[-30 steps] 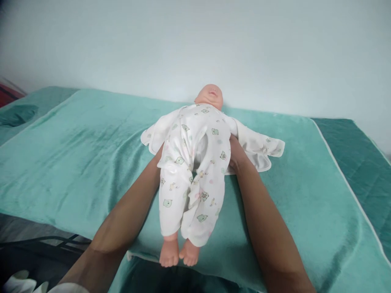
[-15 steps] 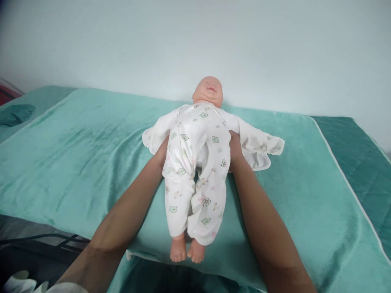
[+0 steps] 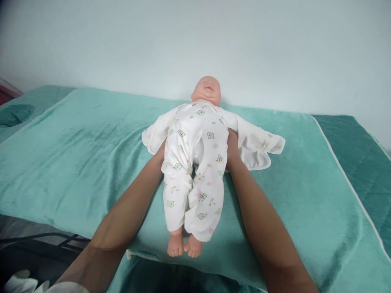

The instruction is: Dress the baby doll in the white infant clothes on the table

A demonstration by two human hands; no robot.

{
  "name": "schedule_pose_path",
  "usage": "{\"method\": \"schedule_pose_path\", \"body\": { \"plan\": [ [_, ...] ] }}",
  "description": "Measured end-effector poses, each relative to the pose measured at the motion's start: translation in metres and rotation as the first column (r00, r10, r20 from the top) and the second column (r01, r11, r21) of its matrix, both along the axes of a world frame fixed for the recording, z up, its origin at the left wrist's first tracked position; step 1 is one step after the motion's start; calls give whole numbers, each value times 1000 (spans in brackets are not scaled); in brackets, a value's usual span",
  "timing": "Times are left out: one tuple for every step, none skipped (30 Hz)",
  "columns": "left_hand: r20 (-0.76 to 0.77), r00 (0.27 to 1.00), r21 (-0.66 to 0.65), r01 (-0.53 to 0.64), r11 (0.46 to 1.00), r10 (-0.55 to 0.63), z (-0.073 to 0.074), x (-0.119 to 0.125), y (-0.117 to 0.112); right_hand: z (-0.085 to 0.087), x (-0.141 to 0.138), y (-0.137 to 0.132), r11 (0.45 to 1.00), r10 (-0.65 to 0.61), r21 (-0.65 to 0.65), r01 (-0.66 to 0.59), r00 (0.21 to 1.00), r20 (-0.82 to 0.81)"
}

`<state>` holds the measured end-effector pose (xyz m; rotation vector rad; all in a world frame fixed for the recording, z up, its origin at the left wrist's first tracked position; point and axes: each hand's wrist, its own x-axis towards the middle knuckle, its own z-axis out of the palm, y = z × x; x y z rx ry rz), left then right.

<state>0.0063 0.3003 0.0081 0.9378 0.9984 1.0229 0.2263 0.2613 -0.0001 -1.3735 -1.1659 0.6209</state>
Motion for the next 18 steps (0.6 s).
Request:
{"method": "schedule_pose_path", "body": {
  "plan": [
    [-2, 1000, 3, 7, 1000, -7, -3, -1, 1, 1, 0, -1, 1000, 1, 7, -2, 1000, 13],
    [1, 1000, 12, 18, 1000, -18, -6, -1, 3, 1, 0, -1, 1000, 3, 13, -4, 1000, 22],
    [4, 1000, 25, 25, 999, -25, -9, -2, 5, 2, 0, -2, 1000, 6, 18, -7, 1000, 26],
    [7, 1000, 43, 29, 999, -29, -12, -2, 7, 3, 0, -2, 1000, 9, 20, -10, 1000, 22],
    [11, 999, 62, 31, 998, -32, -15, -3, 9, 4, -1, -3, 1000, 11, 24, -11, 1000, 15],
    [15, 999, 79, 33, 996, -35, -17, -3, 10, 5, -2, -3, 1000, 7, 25, -7, 1000, -2],
    [17, 999, 93, 32, 995, -34, -19, -3, 11, 6, -3, -3, 1000, -4, 21, 5, 1000, -31],
    [15, 999, 104, 28, 994, -30, -19, -3, 12, 8, -4, -3, 1000, -19, 8, 20, 997, -72],
    [11, 1000, 110, 21, 994, -23, -18, -2, 12, 10, -5, -4, 999, -32, -11, 31, 992, -126],
    [6, 1000, 109, 10, 994, -11, -17, -1, 12, 13, -6, -4, 999, -40, -35, 34, 982, -185],
    [-1, 1000, 105, -3, 995, 3, -15, 0, 12, 15, -7, -5, 997, -47, -63, 33, 970, -240],
    [-14, 1000, 96, -14, 995, 15, -13, 1, 11, 18, -8, -6, 996, -49, -90, 24, 957, -287],
    [-32, 999, 89, -24, 996, 27, -10, 1, 10, 20, -9, -7, 994, -50, -112, 15, 945, -322],
    [-55, 998, 92, -38, 995, 43, -8, 2, 10, 22, -9, -8, 992, -53, -124, 11, 937, -344],
    [-86, 994, 108, -55, 993, 64, -5, 2, 9, 23, -9, -9, 992, -56, -128, 11, 933, -355],
    [-116, 989, 134, -72, 988, 88, -3, 2, 8, 23, -8, -9, 992, -53, -126, 8, 932, -360],
    [-138, 984, 163, -91, 982, 114, -2, 1, 8, 23, -7, -9, 993, -45, -118, 2, 930, -366],
    [-148, 980, 186, -105, 977, 134, 0, 0, 7, 22, -6, -8, 994, -30, -110, -12, 927, -375]
  ]
}}
